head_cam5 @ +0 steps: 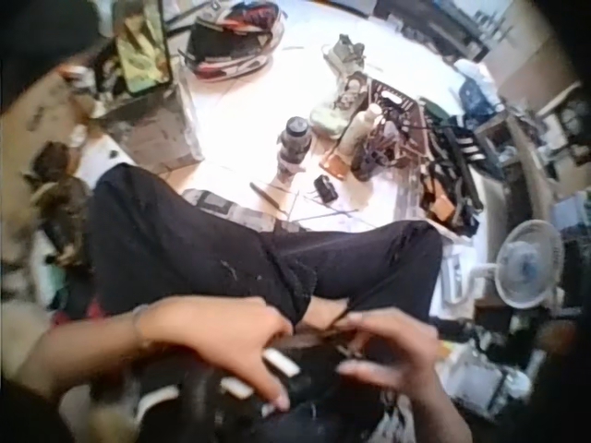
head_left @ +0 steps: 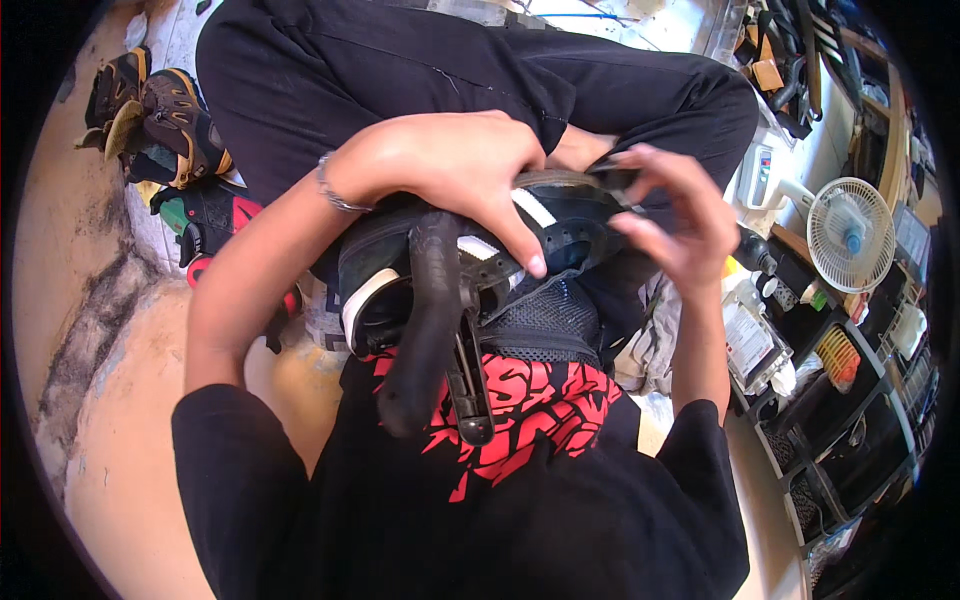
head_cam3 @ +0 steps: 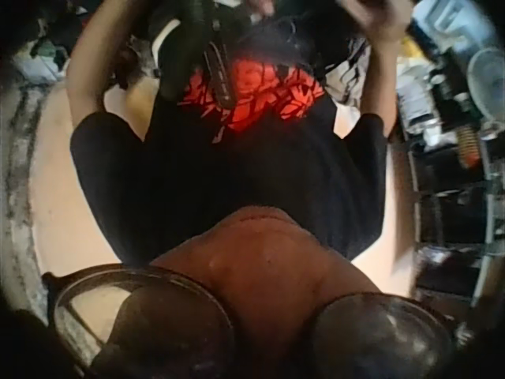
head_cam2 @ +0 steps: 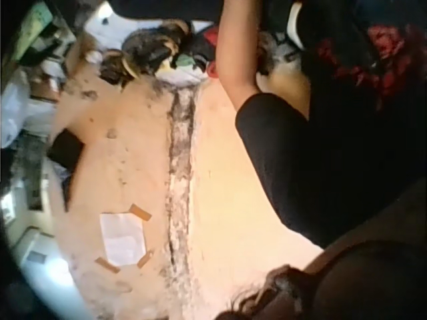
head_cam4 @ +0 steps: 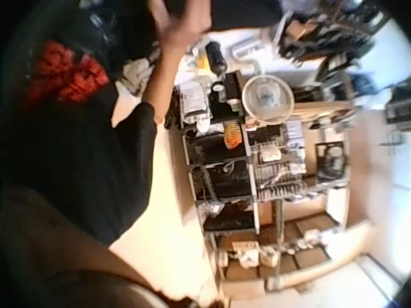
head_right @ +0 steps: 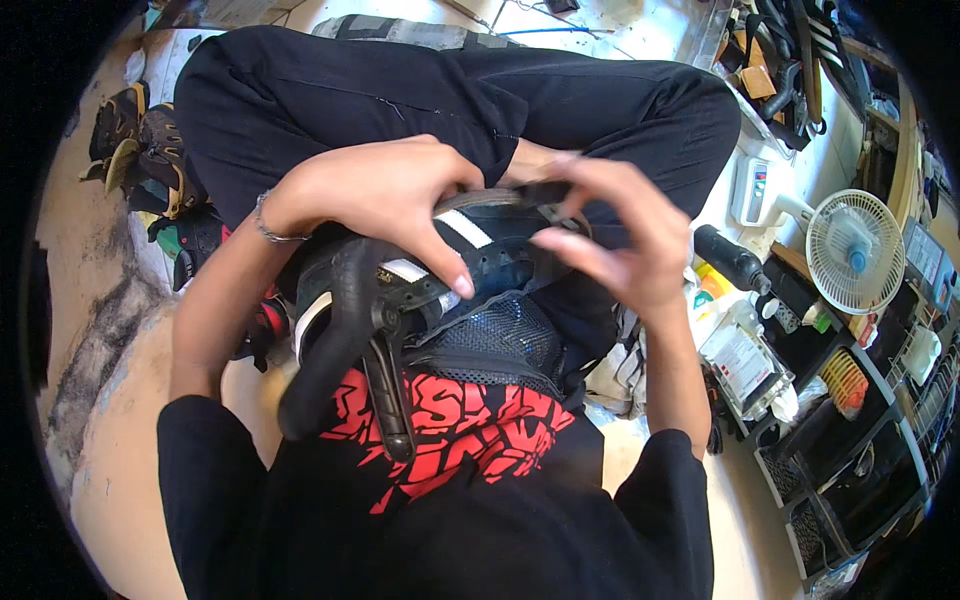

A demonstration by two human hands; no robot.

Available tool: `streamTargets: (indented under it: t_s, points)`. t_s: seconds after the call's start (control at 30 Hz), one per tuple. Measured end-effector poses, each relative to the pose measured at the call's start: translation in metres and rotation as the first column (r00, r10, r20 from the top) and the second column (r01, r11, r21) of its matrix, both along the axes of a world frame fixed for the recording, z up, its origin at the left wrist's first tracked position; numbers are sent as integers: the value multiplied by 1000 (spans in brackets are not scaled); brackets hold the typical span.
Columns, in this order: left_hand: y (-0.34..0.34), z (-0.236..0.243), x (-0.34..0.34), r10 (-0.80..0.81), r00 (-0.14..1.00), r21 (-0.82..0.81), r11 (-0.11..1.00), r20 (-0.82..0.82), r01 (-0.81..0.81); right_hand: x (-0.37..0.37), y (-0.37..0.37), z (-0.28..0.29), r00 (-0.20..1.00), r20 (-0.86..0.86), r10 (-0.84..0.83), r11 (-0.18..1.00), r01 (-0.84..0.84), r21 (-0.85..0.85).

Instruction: Repairing a black sneaker by gluing parts of the sole and securing it with clamps and clips.

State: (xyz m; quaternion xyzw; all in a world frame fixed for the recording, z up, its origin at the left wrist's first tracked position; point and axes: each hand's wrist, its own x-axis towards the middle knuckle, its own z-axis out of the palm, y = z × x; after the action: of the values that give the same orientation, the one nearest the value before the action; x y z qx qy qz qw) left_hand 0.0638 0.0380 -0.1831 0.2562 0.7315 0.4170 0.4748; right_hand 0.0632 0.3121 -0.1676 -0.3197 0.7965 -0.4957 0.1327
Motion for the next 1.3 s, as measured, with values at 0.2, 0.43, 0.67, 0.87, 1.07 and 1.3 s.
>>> streamTargets:
  t_s: [0.2, 0.43, 0.67, 0.87, 1.07, 1.3]
  points:
    - [18, 3, 3, -100, 954, 2, 994, -283, 105, 3, 8, 8, 959, 158, -237, 966, 250, -68]
    - [13, 6, 15, -86, 958, -75, 995, -273, 68, 16, 10, 8, 990, 116, -83, 996, 87, -27]
    - [9, 10, 18, -31, 967, -36, 999, -251, 23, 24, -12, 22, 977, -204, 66, 998, -61, 28]
    - [8, 7, 26, 41, 956, 6, 999, -291, -41, 27, -27, 16, 924, -364, 117, 993, -111, 39]
    - [10, 8, 29, 138, 954, 56, 990, -268, -127, 17, -30, 14, 909, -375, 183, 983, -177, 51]
    - [13, 10, 32, 190, 948, 62, 982, -254, -180, 6, -26, -2, 939, -278, 202, 972, -228, -62]
